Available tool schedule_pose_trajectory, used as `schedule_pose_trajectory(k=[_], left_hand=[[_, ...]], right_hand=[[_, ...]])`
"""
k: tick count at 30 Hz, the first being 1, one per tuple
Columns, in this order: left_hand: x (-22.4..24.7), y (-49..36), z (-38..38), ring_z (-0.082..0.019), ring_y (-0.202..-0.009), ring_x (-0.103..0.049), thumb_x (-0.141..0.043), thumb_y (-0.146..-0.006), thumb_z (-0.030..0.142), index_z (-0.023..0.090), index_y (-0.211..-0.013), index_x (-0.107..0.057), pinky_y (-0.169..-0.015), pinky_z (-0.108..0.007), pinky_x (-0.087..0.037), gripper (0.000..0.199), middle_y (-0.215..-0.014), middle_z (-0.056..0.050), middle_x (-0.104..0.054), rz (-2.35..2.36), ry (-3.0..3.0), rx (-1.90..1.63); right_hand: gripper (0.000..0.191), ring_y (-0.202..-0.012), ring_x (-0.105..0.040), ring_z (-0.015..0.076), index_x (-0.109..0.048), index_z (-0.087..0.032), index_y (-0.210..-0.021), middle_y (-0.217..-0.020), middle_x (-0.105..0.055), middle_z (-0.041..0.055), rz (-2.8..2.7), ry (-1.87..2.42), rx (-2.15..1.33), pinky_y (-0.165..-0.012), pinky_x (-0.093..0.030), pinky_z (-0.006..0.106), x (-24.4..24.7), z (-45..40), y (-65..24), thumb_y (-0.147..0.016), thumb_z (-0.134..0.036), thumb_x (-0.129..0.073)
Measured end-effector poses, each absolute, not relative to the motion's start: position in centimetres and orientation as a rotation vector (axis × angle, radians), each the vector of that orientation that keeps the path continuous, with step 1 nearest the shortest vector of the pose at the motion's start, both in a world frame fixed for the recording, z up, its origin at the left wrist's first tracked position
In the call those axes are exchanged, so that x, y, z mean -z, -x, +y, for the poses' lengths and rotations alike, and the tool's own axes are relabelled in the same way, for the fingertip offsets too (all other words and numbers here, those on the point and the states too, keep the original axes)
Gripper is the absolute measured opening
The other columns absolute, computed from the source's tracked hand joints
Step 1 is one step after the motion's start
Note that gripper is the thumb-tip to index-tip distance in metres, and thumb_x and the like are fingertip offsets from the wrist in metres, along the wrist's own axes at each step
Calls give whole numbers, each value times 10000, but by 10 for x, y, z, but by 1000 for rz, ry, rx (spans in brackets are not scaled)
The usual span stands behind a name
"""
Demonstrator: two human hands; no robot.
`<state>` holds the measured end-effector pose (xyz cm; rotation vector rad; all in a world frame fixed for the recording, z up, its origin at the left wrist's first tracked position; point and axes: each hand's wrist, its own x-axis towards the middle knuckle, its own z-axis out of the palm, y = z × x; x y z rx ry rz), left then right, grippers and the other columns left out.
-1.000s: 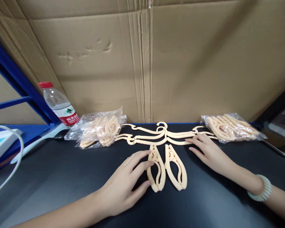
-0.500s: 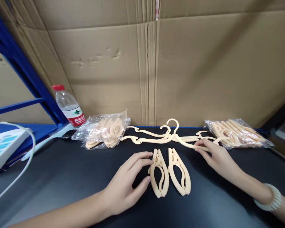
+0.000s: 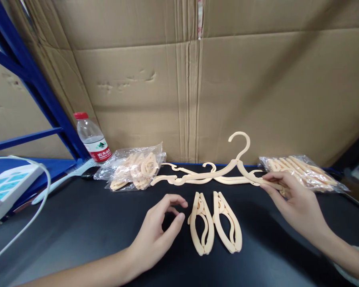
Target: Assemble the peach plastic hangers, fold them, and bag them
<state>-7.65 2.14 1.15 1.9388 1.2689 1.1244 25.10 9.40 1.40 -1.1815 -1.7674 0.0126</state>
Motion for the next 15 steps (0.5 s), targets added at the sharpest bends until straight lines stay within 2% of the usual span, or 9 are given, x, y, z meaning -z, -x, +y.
schedule_pose_trajectory(k=[2, 4, 7, 10, 13, 15], left_hand=[[-10, 76, 22, -213, -1091, -572, -491, -946, 263, 243, -1182, -478, -893, -345, -496, 237, -1187, -72, -569, 1285, -1862, -1170], [-8, 74, 23, -229, -1158, -540, -495, -946, 277, 250, -1229, -440, -901, -352, -499, 289, -1264, -88, -519, 1290, -1789, -1209], [-7, 73, 23, -212, -1082, -580, -478, -954, 288, 267, -1346, -332, -890, -362, -503, 419, -1288, -97, -483, 1273, -1731, -1248], [-9, 72, 23, -184, -987, -605, -475, -956, 291, 269, -1431, -207, -897, -355, -492, 546, -1205, -80, -535, 1269, -1748, -1230], [-12, 72, 22, -159, -847, -609, -510, -938, 288, 253, -1411, -266, -819, -310, -498, 533, -1074, -45, -608, 1269, -1879, -1148], [-15, 72, 21, -159, -822, -612, -531, -927, 284, 246, -1339, -399, -783, -285, -490, 434, -1013, -27, -646, 1278, -1988, -1087]], right_hand=[[221, -854, -698, 242, -593, -230, -992, -941, -691, 59, -1776, 1169, -9, -721, -569, 337, -13, 92, -250, -907, -429, -551], [190, -827, -705, 227, -599, -230, -1003, -942, -701, 53, -1829, 1130, 29, -719, -569, 325, -13, 90, -248, -923, -390, -535], [129, -802, -699, 205, -601, -230, -1002, -924, -700, 42, -1945, 1036, 156, -712, -560, 304, -13, 88, -245, -944, -302, -512], [103, -816, -684, 192, -587, -226, -1011, -914, -684, 35, -2046, 938, 214, -741, -544, 296, -12, 84, -240, -951, -225, -503], [117, -825, -674, 183, -574, -223, -1026, -921, -670, 36, -2121, 874, 173, -742, -537, 283, -8, 81, -235, -957, -182, -489], [130, -838, -672, 184, -569, -220, -1050, -934, -668, 41, -2150, 849, 156, -750, -537, 282, -7, 78, -233, -959, -173, -489]])
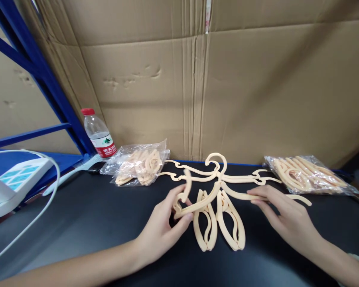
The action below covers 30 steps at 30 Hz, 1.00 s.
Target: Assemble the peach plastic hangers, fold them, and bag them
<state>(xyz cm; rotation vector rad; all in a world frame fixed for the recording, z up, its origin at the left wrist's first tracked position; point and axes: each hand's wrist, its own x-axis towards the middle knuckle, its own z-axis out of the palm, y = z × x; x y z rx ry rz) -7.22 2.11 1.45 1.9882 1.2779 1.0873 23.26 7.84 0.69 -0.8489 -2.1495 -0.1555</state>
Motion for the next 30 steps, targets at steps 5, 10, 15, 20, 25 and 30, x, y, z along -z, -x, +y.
schedule_pose_trajectory(k=[5, 10, 15, 20, 25, 30], left_hand=[[-17, 73, 22, -146, -728, -615, -458, -971, 305, 207, -1106, -597, -695, -245, -487, 217, -843, -14, -664, 1245, -1961, -1031], [-15, 75, 24, -140, -642, -556, -453, -972, 388, 197, -1069, -597, -585, -234, -459, 258, -711, 9, -566, 1262, -1765, -1097], [-15, 76, 25, -136, -634, -537, -471, -962, 409, 197, -1063, -592, -602, -243, -458, 264, -707, 14, -552, 1255, -1702, -1089], [-17, 76, 23, -131, -630, -538, -470, -964, 402, 200, -1059, -587, -609, -242, -452, 252, -706, 17, -554, 1240, -1732, -1100], [-18, 76, 24, -127, -625, -535, -467, -967, 405, 200, -1056, -584, -603, -237, -449, 252, -700, 21, -542, 1256, -1726, -1118], [-17, 75, 24, -126, -621, -529, -468, -967, 411, 198, -1054, -578, -595, -235, -450, 255, -702, 21, -536, 1266, -1705, -1122]], right_hand=[[239, -873, -664, 208, -569, -226, -1175, -971, -677, 64, -2283, 753, 156, -738, -541, 311, -11, 79, -236, -955, -162, -499], [327, -922, -637, 252, -587, -217, -1227, -984, -702, 84, -2378, 732, 436, -783, -522, 401, -18, 84, -245, -962, -110, -429], [247, -878, -656, 300, -672, -172, -1055, -1038, -715, 141, -2304, 833, 897, -706, -508, 428, -20, 82, -252, -939, -98, -466], [366, -907, -693, 277, -670, -199, -1132, -1223, -660, 138, -2245, 891, 913, -715, -526, 382, -19, 78, -255, -914, -34, -426], [433, -878, -698, 270, -614, -281, -1258, -1302, -618, 99, -2209, 886, 748, -745, -538, 420, -21, 76, -253, -932, -73, -419], [448, -860, -702, 248, -588, -297, -1288, -1277, -635, 91, -2183, 873, 657, -707, -552, 389, -21, 74, -248, -929, -81, -430]])
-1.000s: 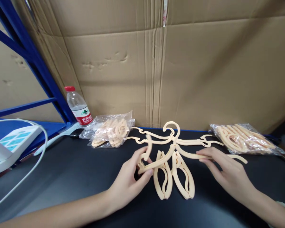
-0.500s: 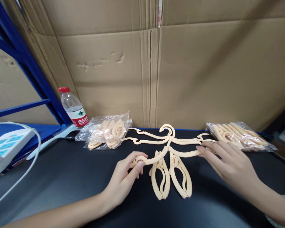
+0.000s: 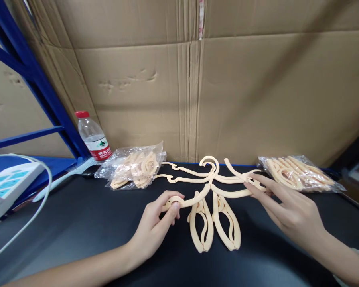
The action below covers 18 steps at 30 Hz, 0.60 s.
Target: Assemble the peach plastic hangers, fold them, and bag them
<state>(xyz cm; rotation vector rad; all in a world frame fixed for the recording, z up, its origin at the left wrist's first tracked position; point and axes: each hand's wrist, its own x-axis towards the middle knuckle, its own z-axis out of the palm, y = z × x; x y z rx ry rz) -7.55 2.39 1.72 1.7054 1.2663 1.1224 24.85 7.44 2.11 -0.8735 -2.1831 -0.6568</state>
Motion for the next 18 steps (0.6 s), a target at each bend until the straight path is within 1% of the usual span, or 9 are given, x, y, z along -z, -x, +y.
schedule_pose_trajectory(k=[2, 4, 7, 9, 11, 13, 15, 18], left_hand=[[-17, 75, 23, -125, -620, -529, -467, -968, 407, 195, -1054, -576, -594, -236, -450, 254, -707, 19, -538, 1263, -1710, -1131], [-17, 75, 23, -124, -616, -528, -467, -968, 400, 192, -1055, -576, -594, -238, -447, 250, -710, 17, -541, 1262, -1721, -1142], [-17, 76, 23, -120, -606, -525, -469, -969, 383, 189, -1061, -575, -596, -239, -438, 239, -705, 20, -540, 1262, -1741, -1163], [-16, 77, 23, -117, -602, -524, -471, -970, 372, 188, -1071, -572, -600, -240, -433, 233, -706, 22, -546, 1261, -1747, -1176], [-16, 77, 23, -114, -601, -524, -477, -968, 366, 186, -1088, -570, -603, -239, -428, 235, -711, 22, -556, 1261, -1736, -1191], [-17, 77, 23, -110, -598, -521, -494, -960, 367, 183, -1096, -573, -601, -236, -423, 241, -711, 24, -563, 1264, -1696, -1218], [-19, 76, 23, -108, -587, -516, -526, -943, 371, 178, -1084, -586, -600, -234, -421, 247, -694, 26, -569, 1257, -1631, -1261], [-21, 73, 24, -102, -564, -512, -599, -898, 378, 166, -989, -617, -595, -235, -423, 231, -671, 24, -589, 1226, -1467, -1343]], right_hand=[[397, -882, -702, 248, -621, -290, -1235, -1260, -647, 85, -2156, 897, 621, -706, -556, 376, -21, 74, -246, -928, -97, -457], [316, -866, -703, 244, -654, -275, -1159, -1245, -652, 83, -2121, 944, 555, -712, -560, 373, -22, 75, -243, -932, -132, -486], [216, -903, -695, 245, -652, -250, -1061, -1230, -648, 90, -2080, 958, 426, -777, -560, 383, -22, 76, -240, -936, -157, -503], [160, -950, -685, 245, -618, -244, -1035, -1131, -677, 82, -2041, 933, 292, -818, -561, 375, -21, 77, -239, -933, -174, -517], [121, -925, -687, 231, -590, -250, -1032, -1006, -691, 58, -1991, 930, 103, -809, -574, 352, -19, 78, -239, -921, -218, -551], [156, -883, -690, 212, -584, -258, -1064, -980, -684, 44, -1946, 953, -142, -789, -585, 326, -18, 78, -240, -908, -274, -586], [215, -915, -685, 211, -596, -264, -1104, -1028, -682, 50, -1891, 971, -405, -804, -587, 317, -18, 79, -240, -898, -326, -609], [282, -894, -680, 215, -640, -247, -1103, -1035, -690, 72, -1747, 968, -729, -803, -589, 328, -22, 81, -239, -857, -383, -666]])
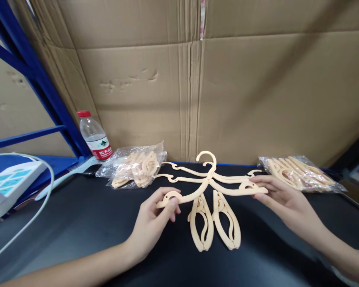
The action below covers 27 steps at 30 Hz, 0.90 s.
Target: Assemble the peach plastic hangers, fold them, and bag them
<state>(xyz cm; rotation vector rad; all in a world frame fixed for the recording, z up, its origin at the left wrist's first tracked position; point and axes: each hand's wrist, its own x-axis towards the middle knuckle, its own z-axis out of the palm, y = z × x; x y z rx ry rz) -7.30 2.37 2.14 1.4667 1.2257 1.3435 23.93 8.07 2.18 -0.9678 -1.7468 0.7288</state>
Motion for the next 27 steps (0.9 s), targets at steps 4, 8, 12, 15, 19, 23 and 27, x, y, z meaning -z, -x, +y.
schedule_pose_trajectory(k=[4, 8, 12, 15, 19, 23, 27], left_hand=[[-25, 70, 26, -90, -584, -509, -705, -827, 344, 154, -844, -627, -576, -213, -419, 206, -698, 18, -598, 1160, -1223, -1431], [-29, 67, 24, -76, -593, -503, -744, -801, 317, 147, -744, -604, -567, -193, -428, 228, -728, 18, -590, 1070, -1138, -1413], [-29, 62, 19, -90, -581, -544, -729, -820, 334, 146, -732, -602, -553, -206, -457, 243, -698, 17, -592, 992, -1163, -1304], [-27, 58, 16, -93, -570, -562, -716, -831, 354, 144, -729, -590, -554, -213, -469, 265, -701, 13, -602, 962, -1195, -1237], [-25, 55, 12, -78, -561, -553, -691, -852, 371, 139, -746, -573, -571, -207, -461, 281, -697, 14, -600, 999, -1248, -1149], [-24, 53, 9, -98, -604, -593, -675, -866, 369, 144, -801, -564, -639, -228, -483, 259, -691, 4, -628, 938, -1296, -1072], [-21, 53, 10, -119, -657, -618, -660, -881, 343, 148, -816, -549, -687, -250, -499, 233, -702, -2, -636, 909, -1314, -1068]], right_hand=[[303, -835, -651, 210, -671, -238, -1089, -974, -681, 77, -1529, 896, -1018, -792, -586, 368, -25, 82, -238, -832, -398, -692], [306, -839, -639, 204, -633, -251, -1102, -945, -671, 61, -1377, 874, -1145, -796, -575, 368, -20, 77, -231, -828, -370, -700], [289, -737, -633, 180, -549, -267, -1057, -906, -683, 44, -1283, 883, -1227, -699, -578, 338, -14, 65, -217, -830, -349, -707], [169, -737, -636, 178, -559, -260, -953, -871, -670, 26, -1412, 890, -1266, -687, -578, 325, -18, 53, -208, -862, -352, -667], [147, -901, -667, 197, -671, -276, -980, -968, -663, 43, -1801, 849, -1258, -796, -580, 316, -27, 37, -202, -937, -351, -553], [295, -1271, -520, 238, -641, -402, -1211, -1329, -589, 17, -2094, 849, -1174, -1056, -438, 399, -28, 27, -203, -942, -327, -545], [377, -1397, -340, 270, -579, -372, -1314, -1427, -515, 19, -2206, 933, -1144, -1123, -295, 484, -27, 23, -204, -939, -385, -541]])
